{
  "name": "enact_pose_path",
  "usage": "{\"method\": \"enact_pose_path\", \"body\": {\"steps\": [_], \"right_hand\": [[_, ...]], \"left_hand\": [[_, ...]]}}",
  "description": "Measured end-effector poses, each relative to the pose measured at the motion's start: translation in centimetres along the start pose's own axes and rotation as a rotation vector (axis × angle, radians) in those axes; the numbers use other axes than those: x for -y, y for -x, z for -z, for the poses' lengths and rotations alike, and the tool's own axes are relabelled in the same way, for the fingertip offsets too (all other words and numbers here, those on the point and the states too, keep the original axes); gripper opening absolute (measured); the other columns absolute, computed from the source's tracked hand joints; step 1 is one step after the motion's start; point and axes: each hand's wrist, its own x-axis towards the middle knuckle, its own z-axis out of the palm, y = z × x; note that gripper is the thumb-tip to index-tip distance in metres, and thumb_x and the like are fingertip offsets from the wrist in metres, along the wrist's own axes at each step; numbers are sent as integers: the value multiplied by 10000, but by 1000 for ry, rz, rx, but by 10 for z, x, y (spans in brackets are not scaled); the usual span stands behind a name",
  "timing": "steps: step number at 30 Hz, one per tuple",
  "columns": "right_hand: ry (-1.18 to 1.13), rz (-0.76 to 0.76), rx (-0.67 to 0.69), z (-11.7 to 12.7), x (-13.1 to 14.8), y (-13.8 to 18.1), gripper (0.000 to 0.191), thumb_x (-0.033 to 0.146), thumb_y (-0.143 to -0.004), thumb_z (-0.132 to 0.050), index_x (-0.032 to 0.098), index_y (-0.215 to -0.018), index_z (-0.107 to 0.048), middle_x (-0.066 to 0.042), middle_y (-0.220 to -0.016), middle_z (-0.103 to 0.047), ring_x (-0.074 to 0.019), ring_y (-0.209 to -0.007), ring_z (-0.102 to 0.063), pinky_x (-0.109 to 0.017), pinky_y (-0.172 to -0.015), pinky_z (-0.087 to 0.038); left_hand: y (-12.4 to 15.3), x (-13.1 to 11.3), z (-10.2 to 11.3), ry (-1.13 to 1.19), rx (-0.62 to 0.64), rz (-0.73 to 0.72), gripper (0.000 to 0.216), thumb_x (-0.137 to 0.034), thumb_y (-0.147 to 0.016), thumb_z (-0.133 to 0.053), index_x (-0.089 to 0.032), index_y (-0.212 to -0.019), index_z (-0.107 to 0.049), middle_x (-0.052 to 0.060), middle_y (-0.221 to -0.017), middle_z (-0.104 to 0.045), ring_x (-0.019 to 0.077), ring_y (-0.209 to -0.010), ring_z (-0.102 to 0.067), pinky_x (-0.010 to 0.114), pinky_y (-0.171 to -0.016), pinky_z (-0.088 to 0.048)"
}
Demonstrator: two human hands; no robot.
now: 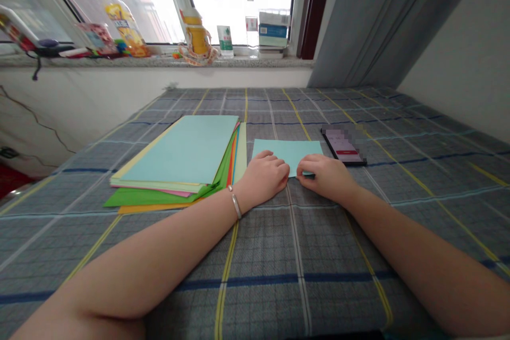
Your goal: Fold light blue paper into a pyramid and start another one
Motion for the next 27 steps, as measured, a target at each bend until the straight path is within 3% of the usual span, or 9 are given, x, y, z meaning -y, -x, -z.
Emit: {"method": "enact_pose_path", "body": {"steps": [14, 19, 27], "right_hand": [[-149, -60, 47, 0, -6, 0, 87, 209, -813, -590, 235, -752, -646, -11, -887, -689, -178, -862, -613, -282, -720, -429], [-159, -86, 62, 1, -7, 0, 82, 206, -800, -590, 234, -742, -640, -10, -873, -690, -180, -864, -615, -285, -723, -431], [-181, -89, 84, -1, -9, 0, 76, 202, -787, -590, 232, -737, -639, -12, -858, -683, -181, -849, -608, -290, -748, -440]], "left_hand": [[1, 19, 24, 25, 212, -7, 144, -212, -812, -563, -186, -728, -677, 28, -750, -695, 191, -779, -645, 454, -1060, -371], [1, 30, 32, 19, 242, -15, 120, -189, -768, -582, -203, -723, -692, 19, -734, -685, 181, -806, -630, 471, -1139, -278], [12, 51, 38, 144, 313, -63, 82, -183, -752, -619, -214, -712, -683, -6, -715, -657, 158, -785, -600, 436, -1134, -291]]}}
